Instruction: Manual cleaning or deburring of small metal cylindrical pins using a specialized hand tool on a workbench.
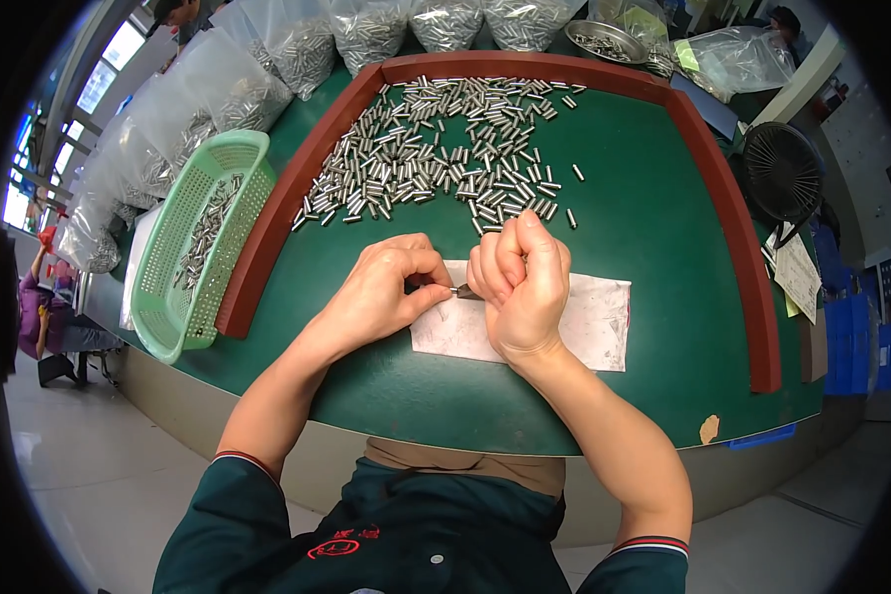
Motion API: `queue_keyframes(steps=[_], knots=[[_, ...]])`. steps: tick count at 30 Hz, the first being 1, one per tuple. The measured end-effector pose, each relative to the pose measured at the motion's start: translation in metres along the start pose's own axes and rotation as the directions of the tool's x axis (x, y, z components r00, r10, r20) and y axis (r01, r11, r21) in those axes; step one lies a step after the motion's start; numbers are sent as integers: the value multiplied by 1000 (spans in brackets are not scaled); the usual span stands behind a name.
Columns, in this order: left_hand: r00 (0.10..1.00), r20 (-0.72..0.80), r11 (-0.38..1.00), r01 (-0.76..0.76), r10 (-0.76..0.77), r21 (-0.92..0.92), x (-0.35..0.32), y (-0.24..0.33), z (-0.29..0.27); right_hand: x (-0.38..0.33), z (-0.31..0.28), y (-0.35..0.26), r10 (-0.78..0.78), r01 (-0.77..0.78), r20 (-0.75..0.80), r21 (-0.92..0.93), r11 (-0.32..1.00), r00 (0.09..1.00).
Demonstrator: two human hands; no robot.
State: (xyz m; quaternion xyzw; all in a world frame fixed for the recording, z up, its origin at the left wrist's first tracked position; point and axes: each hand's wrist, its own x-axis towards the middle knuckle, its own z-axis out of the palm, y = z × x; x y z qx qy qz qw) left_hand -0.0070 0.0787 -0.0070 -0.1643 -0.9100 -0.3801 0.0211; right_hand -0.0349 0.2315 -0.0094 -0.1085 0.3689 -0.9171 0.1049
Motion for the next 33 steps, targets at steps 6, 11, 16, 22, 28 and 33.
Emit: queue_keyframes(steps=[6, 11, 16, 22, 28, 33], knots=[[1000, -6, 1000, 15, -15, -13, 0, 1, 1, -1, 0, 0, 3, -3, 2, 7, 1000, 1000], [998, -2, 998, 55, -55, -23, 0, 2, 3, -1, 3, 3, 1, -1, -3, -11, 1000, 1000], [998, -14, 997, 68, -69, -29, 1, 5, 1, -5, 7, 3, -54, 59, 58, -87, 994, 997], [996, 10, 996, 84, -84, -6, 5, 5, 1, -2, 9, 7, -69, 77, 55, -147, 986, 996], [998, -15, 994, 65, -66, -84, 1, 0, 1, -4, 6, 5, -41, 42, 20, -105, 994, 999], [959, 96, 655, 254, -268, -711, 4, -6, -2, -3, 3, 1, -1, -3, -45, -69, 998, 999]])
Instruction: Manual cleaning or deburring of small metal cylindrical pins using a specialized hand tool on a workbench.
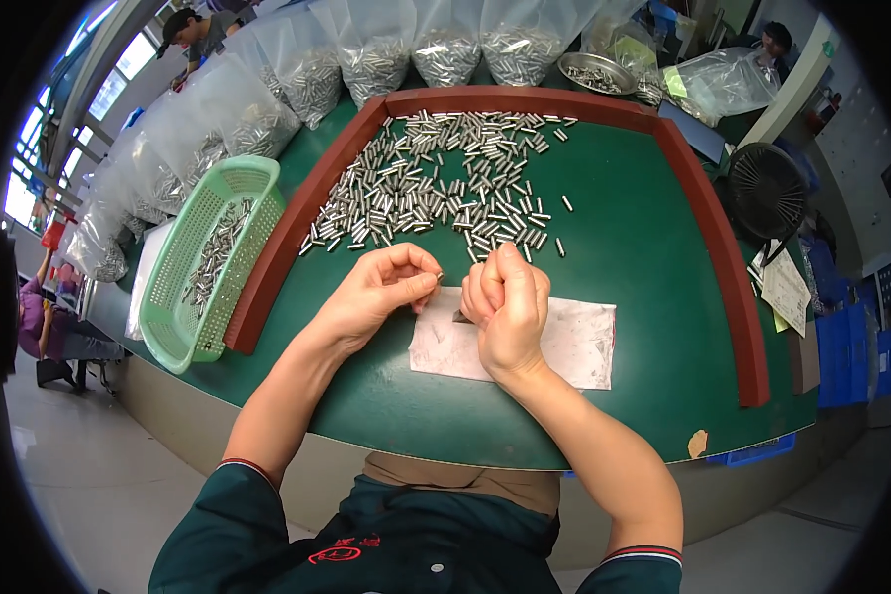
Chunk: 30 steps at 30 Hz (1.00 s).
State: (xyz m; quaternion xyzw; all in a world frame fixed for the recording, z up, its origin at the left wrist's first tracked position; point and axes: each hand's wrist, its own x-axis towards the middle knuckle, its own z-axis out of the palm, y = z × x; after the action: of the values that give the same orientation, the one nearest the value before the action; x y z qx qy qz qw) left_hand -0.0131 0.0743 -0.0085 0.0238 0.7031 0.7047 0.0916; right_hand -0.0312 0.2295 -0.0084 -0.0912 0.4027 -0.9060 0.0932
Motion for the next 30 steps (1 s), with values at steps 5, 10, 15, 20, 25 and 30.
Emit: queue_keyframes(steps=[5, 10, 15, 20, 25, 30], knots=[[973, 128, 880, 229, -192, -416, 1, -3, -9, -1, 1, 0, -9, 10, 19, -17, 1000, 1000], [972, 142, 863, 230, -185, -450, 2, -2, -9, 1, 1, -1, 3, -3, 10, -16, 1000, 1000], [970, 115, 879, 243, -215, -409, 1, 0, -8, 1, 1, -2, 15, -15, -2, -9, 1000, 1000], [973, 98, 908, 229, -207, -351, 0, -3, -6, 1, 0, -4, -21, 21, -7, 55, 998, 1000], [980, 79, 944, 199, -184, -263, -2, -1, -1, 2, 8, -24, -92, 94, -18, 158, 983, 996], [991, 74, 985, 117, -108, -130, -3, 1, 13, 2, 8, -32, -103, 109, -40, 199, 974, 994]])
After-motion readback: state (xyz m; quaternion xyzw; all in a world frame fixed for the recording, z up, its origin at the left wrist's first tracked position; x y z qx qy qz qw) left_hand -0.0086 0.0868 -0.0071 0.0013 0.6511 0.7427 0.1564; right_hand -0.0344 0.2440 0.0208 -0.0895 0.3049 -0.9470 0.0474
